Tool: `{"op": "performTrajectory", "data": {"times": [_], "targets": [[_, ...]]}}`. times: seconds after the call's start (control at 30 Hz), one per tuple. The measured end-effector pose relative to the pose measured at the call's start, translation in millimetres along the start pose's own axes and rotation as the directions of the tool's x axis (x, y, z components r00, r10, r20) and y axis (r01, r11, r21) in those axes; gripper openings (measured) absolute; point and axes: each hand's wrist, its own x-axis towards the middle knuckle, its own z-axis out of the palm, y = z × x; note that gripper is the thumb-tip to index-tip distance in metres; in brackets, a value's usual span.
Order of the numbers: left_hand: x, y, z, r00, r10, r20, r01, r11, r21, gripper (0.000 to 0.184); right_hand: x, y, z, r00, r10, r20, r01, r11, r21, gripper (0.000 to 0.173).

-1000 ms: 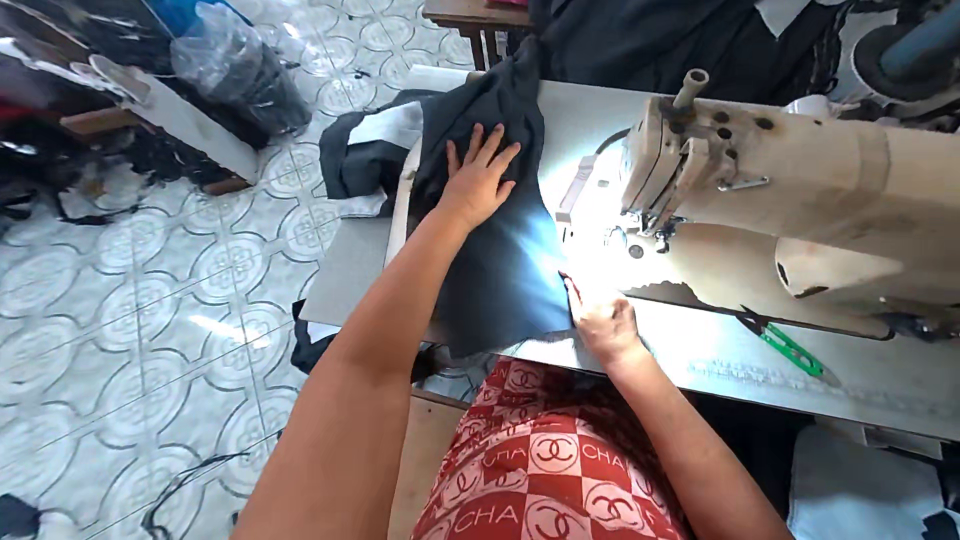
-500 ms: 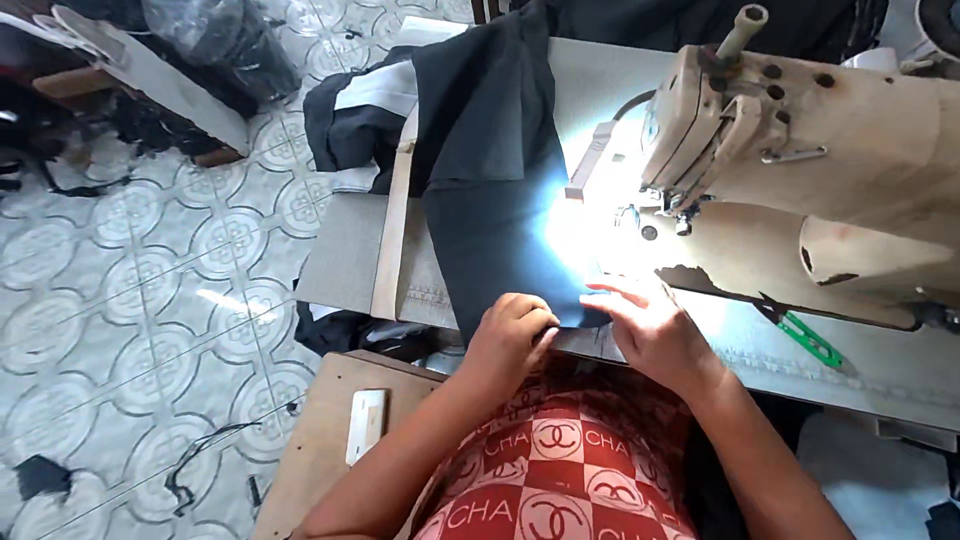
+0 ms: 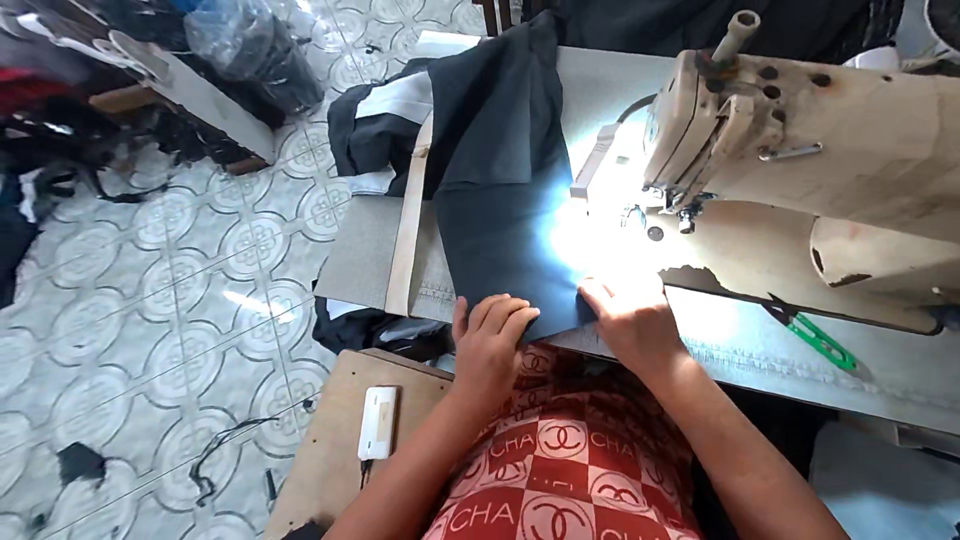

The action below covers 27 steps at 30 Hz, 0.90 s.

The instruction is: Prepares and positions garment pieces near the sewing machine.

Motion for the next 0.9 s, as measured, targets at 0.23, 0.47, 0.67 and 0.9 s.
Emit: {"op": "performTrajectory", "data": {"times": [0.23, 0.47, 0.67, 0.9], "targets": [[-0.5, -25.5, -32.9, 0.987, -0.118, -0.106, 0.118, 0.993, -0.002, 0.029, 8.9, -27.6, -8.7, 0.975, 0.219, 0.038, -0.221, 0.972, 0.083, 0.016], [6.2, -32.7, -45.4, 0.981, -0.126, -0.147, 0.129, 0.992, 0.011, 0.037, 13.7, -31.5, -6.9, 0.951, 0.31, 0.006, -0.31, 0.95, -0.031, 0.013], [7.9, -41.1, -47.5, 0.956, -0.25, -0.156, 0.249, 0.968, -0.023, 0.037, -0.7, -30.2, -9.6, 0.934, 0.356, 0.038, -0.358, 0.933, 0.037, 0.023], [4.7, -72.3, -45.4, 0.893, -0.449, 0.018, 0.449, 0.894, 0.001, 0.044, 12.2, -52.7, 22.8, 0.953, 0.297, 0.066, -0.3, 0.953, 0.034, 0.013]]}}
